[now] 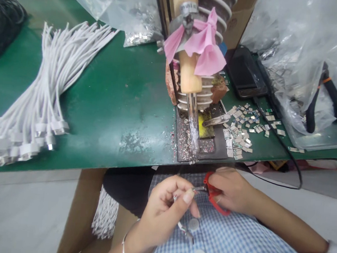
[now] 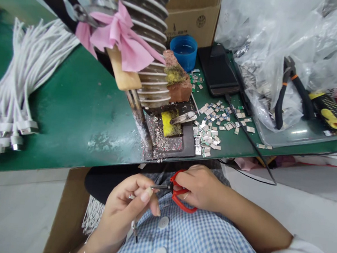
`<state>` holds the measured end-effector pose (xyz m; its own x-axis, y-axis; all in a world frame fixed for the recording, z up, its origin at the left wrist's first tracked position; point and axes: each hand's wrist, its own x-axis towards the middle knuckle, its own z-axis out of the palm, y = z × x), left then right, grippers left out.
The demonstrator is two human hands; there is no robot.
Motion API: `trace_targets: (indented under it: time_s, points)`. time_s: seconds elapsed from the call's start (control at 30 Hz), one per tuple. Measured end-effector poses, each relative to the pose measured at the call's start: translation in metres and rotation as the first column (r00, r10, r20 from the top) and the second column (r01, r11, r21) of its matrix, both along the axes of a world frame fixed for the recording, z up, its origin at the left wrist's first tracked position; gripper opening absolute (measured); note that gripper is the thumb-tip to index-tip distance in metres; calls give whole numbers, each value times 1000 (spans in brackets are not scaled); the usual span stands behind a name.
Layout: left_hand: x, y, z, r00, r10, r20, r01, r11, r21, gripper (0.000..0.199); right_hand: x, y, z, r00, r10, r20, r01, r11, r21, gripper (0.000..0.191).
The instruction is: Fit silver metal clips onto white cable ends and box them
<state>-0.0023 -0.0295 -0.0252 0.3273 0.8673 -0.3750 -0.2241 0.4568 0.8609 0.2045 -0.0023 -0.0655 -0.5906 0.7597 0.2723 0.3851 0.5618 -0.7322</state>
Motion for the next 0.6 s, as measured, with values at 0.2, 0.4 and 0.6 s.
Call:
trace_targets:
  time_s: [0.2, 0.4, 0.6]
  points:
    - [5, -2, -5, 985, 130, 115, -126, 991, -46, 17, -15, -7, -1, 997, -31, -67, 15, 974, -227, 26]
    - [7, -3, -15, 975, 180, 134, -191, 979, 75, 11, -30, -19, -5, 946, -148, -287, -97, 718, -690, 35]
    - [9, -1, -10, 982, 181, 61, -186, 978, 96, 13, -25, -19, -4, 942, -171, -290, -85, 712, -697, 33]
